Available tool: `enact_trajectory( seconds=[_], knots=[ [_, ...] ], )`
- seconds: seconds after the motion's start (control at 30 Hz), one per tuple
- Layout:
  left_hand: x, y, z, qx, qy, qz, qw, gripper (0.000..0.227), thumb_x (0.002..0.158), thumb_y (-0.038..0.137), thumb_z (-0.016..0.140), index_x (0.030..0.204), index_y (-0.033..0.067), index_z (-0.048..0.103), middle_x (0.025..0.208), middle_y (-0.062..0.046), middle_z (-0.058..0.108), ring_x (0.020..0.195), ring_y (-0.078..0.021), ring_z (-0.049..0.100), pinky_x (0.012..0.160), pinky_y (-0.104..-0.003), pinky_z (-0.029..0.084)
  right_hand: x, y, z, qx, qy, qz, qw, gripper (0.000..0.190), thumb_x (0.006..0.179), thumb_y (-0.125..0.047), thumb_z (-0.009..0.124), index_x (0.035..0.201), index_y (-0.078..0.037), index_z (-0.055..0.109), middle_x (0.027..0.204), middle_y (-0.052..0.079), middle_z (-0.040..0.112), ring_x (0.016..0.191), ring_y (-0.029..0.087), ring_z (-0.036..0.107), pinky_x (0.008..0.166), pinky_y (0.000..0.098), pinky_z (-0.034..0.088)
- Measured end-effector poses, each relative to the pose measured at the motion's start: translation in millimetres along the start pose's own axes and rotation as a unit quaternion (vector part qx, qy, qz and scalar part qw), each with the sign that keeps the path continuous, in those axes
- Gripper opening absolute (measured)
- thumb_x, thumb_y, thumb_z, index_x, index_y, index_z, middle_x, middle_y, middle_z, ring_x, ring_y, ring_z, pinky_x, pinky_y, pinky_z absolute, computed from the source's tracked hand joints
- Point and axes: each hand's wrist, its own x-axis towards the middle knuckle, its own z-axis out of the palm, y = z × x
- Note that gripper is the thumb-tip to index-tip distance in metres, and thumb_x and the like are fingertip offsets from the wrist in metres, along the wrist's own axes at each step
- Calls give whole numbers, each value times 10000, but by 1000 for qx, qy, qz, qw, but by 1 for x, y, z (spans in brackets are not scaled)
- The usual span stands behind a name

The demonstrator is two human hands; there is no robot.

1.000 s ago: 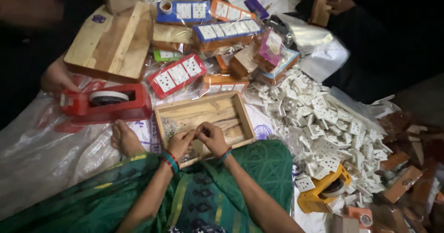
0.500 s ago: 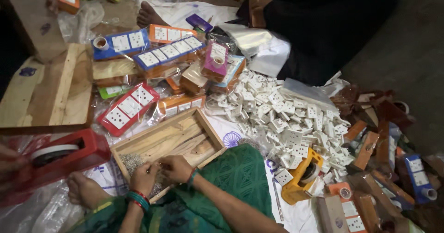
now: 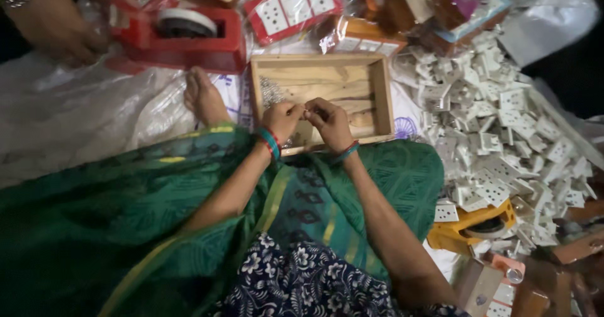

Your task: The person sits on the floor and assembles small electrical components, likely socket parts, by hand. They pick up small metal pieces from a wooden tray and attach them to white plastic components, working continuously throughout the clip.

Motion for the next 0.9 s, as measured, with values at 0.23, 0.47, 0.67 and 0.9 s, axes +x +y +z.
enact_trajectory(
  seconds=[0.23, 0.47, 0.67, 0.9],
  knots=[
    [4, 12, -1, -232, -59, -162, 957, 488, 1037, 468, 558, 882, 74, 802, 682, -21, 662, 580, -122, 613, 505, -289, 500, -2, -52, -3, 313, 14, 40, 949, 54, 978, -53, 670, 1014, -14, 680, 832, 24, 651, 741, 105, 580, 684, 258, 463],
    [-3, 21, -7, -259, -62, -122, 956, 376, 1040, 349, 485, 998, 91, 755, 656, -7, 616, 518, -80, 551, 438, -252, 435, -7, -73, -2, 247, 15, 70, 966, 125, 959, -107, 643, 1041, -28, 696, 828, 34, 659, 722, 119, 581, 639, 246, 425],
    [-1, 12, 7, -148, -24, -39, 988, 403, 1083, 377, 466, 1007, 67, 711, 760, -33, 687, 607, -139, 627, 538, -329, 511, -5, -24, 4, -17, -2, -42, 999, 251, 951, -136, 734, 1158, 6, 732, 909, 68, 682, 824, 146, 626, 727, 297, 507],
    [2, -28, 24, -35, -17, 31, 999, 504, 1089, 421, 382, 1271, 53, 674, 1236, -172, 683, 1123, -305, 642, 964, -387, 499, -1, 5, 12, -94, 14, -79, 992, 299, 850, -132, 737, 1122, -10, 707, 1005, 164, 735, 911, 189, 698, 848, 369, 588]
  ],
)
